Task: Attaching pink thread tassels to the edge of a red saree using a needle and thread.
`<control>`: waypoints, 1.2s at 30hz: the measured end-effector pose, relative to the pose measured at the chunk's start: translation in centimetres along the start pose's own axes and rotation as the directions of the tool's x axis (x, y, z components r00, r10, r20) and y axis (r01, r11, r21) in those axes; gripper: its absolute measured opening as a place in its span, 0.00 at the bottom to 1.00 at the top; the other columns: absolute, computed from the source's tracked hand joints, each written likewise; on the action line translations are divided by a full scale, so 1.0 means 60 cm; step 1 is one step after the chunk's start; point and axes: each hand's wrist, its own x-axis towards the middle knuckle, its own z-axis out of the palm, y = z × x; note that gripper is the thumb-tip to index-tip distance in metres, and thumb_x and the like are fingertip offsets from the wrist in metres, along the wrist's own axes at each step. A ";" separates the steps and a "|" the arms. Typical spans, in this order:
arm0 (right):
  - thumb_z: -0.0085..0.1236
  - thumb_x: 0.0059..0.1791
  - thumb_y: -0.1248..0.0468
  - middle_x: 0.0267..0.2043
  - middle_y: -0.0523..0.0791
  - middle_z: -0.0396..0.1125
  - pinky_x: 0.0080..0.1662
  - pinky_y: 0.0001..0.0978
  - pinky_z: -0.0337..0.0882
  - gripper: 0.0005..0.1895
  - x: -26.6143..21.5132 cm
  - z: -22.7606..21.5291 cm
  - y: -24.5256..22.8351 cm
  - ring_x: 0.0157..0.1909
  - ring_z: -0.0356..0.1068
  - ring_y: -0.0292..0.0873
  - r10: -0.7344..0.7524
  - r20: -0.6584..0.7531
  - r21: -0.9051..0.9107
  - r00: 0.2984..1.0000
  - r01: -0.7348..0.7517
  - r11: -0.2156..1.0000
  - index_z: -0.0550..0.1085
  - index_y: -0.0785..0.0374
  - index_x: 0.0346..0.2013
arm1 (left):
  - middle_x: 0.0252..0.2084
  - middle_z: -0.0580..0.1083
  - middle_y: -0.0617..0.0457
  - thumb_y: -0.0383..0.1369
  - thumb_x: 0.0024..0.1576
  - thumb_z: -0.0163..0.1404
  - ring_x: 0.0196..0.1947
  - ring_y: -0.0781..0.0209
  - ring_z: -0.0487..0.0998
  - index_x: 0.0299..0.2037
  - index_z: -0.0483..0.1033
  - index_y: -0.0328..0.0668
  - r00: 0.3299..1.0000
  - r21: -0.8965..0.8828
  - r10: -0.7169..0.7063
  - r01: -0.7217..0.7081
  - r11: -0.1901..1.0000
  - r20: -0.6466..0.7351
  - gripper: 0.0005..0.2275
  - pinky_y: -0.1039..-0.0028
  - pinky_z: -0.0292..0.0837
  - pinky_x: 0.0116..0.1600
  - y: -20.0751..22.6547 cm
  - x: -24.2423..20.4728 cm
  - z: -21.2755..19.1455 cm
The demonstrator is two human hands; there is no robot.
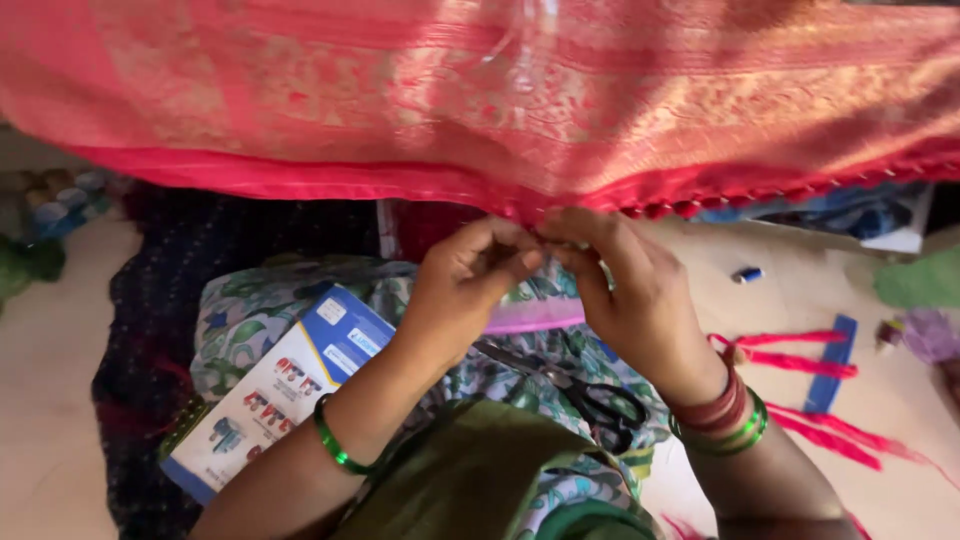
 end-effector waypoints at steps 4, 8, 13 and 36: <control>0.63 0.49 0.77 0.42 0.47 0.71 0.43 0.42 0.71 0.12 -0.006 0.010 -0.007 0.41 0.71 0.52 -0.104 -0.008 -0.155 0.995 0.102 0.983 0.75 0.70 0.47 | 0.38 0.75 0.60 0.24 0.64 0.55 0.41 0.72 0.75 0.43 0.74 0.37 0.995 -0.270 -0.005 0.031 0.962 0.095 0.03 0.77 0.72 0.48 -0.019 -0.004 0.003; 0.62 0.43 0.76 0.44 0.51 0.69 0.45 0.44 0.72 0.16 0.006 0.005 -0.013 0.43 0.69 0.54 -0.245 0.042 -0.322 0.969 0.246 0.914 0.76 0.68 0.45 | 0.39 0.75 0.60 0.25 0.64 0.53 0.41 0.76 0.76 0.43 0.71 0.37 0.994 0.076 0.113 -0.112 0.991 -0.005 0.03 0.79 0.72 0.46 0.009 -0.014 0.022; 0.63 0.46 0.76 0.44 0.49 0.70 0.47 0.43 0.71 0.11 0.003 -0.011 0.011 0.46 0.70 0.53 -0.119 0.028 -0.185 0.992 0.122 0.975 0.76 0.65 0.42 | 0.43 0.75 0.49 0.20 0.63 0.54 0.48 0.56 0.80 0.47 0.71 0.37 0.844 0.669 0.529 -0.440 0.599 0.082 0.06 0.71 0.69 0.55 0.006 -0.014 0.018; 0.65 0.49 0.71 0.38 0.44 0.71 0.40 0.26 0.69 0.04 -0.035 0.008 0.052 0.39 0.69 0.36 0.441 0.135 0.365 0.887 -0.458 0.810 0.78 0.66 0.38 | 0.46 0.72 0.48 0.26 0.56 0.63 0.47 0.55 0.80 0.42 0.80 0.41 0.844 0.434 0.500 -0.530 0.729 0.192 0.07 0.67 0.76 0.50 0.002 -0.004 0.014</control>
